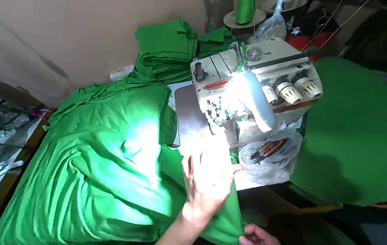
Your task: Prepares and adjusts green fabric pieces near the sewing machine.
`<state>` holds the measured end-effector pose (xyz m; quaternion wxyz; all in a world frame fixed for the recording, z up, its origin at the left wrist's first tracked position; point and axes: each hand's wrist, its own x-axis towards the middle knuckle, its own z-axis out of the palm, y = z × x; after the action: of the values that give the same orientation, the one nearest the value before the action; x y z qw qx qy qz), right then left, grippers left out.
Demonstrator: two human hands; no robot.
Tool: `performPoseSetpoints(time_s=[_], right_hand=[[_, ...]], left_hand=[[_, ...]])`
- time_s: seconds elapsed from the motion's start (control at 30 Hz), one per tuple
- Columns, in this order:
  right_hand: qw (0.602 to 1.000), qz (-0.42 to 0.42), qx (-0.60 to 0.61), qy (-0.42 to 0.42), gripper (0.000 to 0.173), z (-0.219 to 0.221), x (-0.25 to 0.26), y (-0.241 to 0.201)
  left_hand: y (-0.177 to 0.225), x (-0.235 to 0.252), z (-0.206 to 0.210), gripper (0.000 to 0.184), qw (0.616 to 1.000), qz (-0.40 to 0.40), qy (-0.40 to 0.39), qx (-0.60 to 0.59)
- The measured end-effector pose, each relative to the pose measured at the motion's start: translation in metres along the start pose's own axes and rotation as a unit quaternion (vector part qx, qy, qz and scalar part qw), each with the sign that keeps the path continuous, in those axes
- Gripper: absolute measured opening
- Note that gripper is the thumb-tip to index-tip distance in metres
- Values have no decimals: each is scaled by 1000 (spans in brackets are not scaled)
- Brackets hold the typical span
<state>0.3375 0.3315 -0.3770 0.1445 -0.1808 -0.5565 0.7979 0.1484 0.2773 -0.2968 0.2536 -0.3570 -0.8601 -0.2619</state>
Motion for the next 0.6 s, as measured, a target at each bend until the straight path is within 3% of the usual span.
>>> performPoseSetpoints(time_s=[0.17,0.43,0.6], right_hand=[[999,-22,5,33,26,0,7,-14],[998,-18,12,57,27,1,5,-14],[996,-17,-2,85,25,5,15,-22]], left_hand=[[-5,9,-5,44,999,-26,-36,-10],[-8,13,-8,44,999,16,-48,3],[-19,29,-13,36,993,-3,-110,-29]])
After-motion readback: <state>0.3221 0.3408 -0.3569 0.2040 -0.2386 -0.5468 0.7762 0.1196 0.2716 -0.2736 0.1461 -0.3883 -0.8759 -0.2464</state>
